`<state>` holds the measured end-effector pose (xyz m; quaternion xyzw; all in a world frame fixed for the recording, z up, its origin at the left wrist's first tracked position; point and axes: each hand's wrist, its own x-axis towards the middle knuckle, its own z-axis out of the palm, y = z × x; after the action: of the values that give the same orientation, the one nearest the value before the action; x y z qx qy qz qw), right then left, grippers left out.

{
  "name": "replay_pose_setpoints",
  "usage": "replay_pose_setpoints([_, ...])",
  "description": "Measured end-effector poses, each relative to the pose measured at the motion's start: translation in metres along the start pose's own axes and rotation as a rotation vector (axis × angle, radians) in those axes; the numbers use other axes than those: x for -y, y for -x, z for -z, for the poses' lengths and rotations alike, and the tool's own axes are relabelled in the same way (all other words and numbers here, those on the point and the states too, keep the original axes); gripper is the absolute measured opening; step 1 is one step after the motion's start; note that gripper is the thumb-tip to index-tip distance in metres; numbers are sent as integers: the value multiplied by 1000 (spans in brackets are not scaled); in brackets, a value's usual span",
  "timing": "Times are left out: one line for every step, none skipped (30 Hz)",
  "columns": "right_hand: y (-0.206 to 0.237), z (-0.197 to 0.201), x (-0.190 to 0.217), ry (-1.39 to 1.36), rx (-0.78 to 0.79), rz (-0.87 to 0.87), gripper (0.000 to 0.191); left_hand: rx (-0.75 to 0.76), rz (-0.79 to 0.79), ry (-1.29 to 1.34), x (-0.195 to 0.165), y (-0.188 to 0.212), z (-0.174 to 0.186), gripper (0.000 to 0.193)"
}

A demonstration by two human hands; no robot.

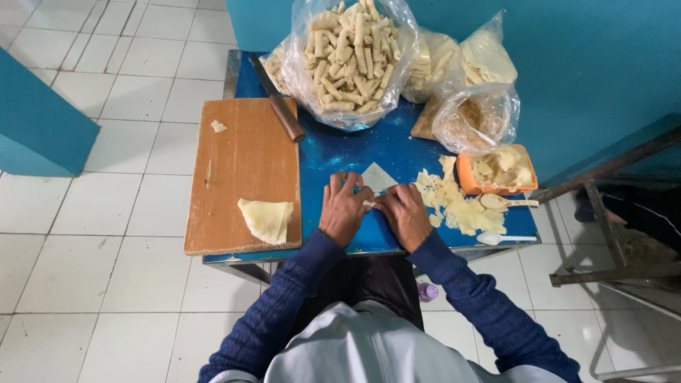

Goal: The person sits at a blue table and fills square dough wrappers with spoonfuls of filling from a plastic bag, then folds the wrappers into triangular pastries by hand. The folded pastries accumulate in a row on the table next to scraps and a cutting board.

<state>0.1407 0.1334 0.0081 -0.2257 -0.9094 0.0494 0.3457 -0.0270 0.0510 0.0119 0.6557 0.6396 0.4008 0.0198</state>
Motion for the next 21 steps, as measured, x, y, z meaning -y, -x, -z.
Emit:
replay_pose_setpoints([1, 0, 0, 7, 6, -4, 15, -6, 5, 0, 0, -1, -1, 23])
replay_pose_setpoints([3, 0, 0, 27, 14, -2, 17, -11, 9, 0, 1, -2, -2, 21])
replay_pose_setpoints([4, 2, 0, 48, 20, 0, 20, -16, 12, 0, 3, -4, -4, 19])
replay_pose_setpoints([6, 4, 0, 68, 30, 1, 22, -19, 16, -6, 5, -4, -6, 15])
replay_pose_setpoints([8, 6, 0, 102, 51, 15, 24, -23, 20, -10, 6, -5, -9, 12])
replay_pose_setpoints([9, 8, 1, 137, 70, 30, 27, -29, 22, -15, 8, -6, -12, 9])
replay_pose_setpoints([10, 9, 1, 171, 88, 43, 31, -53, 30, -12, 10, -6, -15, 8])
replay_pose_setpoints([10, 10, 2, 196, 84, 44, 32, -75, 40, -9, 12, -7, -19, 7])
replay_pose_setpoints([10, 10, 4, 222, 79, 46, 33, -99, 49, -5, 14, -8, -21, 7])
replay_pose_setpoints([8, 10, 5, 249, 72, 47, 35, -100, 78, -10, 17, -12, -24, 5])
replay_pose_setpoints([6, 9, 5, 296, 79, 41, 37, -98, 108, -14, 20, -16, -25, 5])
replay_pose_setpoints([4, 9, 5, 341, 91, 35, 39, -95, 144, -17, 21, -18, -27, 5])
replay_pose_setpoints([1, 7, 5, 386, 102, 31, 41, -104, 152, -31, 22, -22, -29, 6])
replay_pose_setpoints([-2, 6, 5, 415, 100, 36, 42, -115, 160, -47, 23, -26, -30, 9])
replay_pose_setpoints([-5, 4, 4, 445, 99, 40, 43, -124, 168, -61, 22, -29, -31, 12])
replay_pose_setpoints([-8, 3, 2, 477, 94, 46, 45, -128, 193, -41, 21, -32, -32, 16])
replay_pose_setpoints([-12, 2, 0, 408, 95, 35, 44, -133, 218, -21, 19, -35, -31, 19])
replay_pose_setpoints([-15, 0, -3, 338, 100, 21, 43, -134, 244, 1, 18, -36, -31, 23])
replay_pose_setpoints([-17, -1, -5, 269, 107, 6, 42, -131, 240, -22, 17, -36, -30, 23])
replay_pose_setpoints([-20, -1, -10, 164, 117, -7, 41, -130, 233, -45, 16, -38, -30, 24])
replay_pose_setpoints([-23, 0, -16, 59, 125, -18, 40, -130, 224, -70, 15, -39, -28, 24])
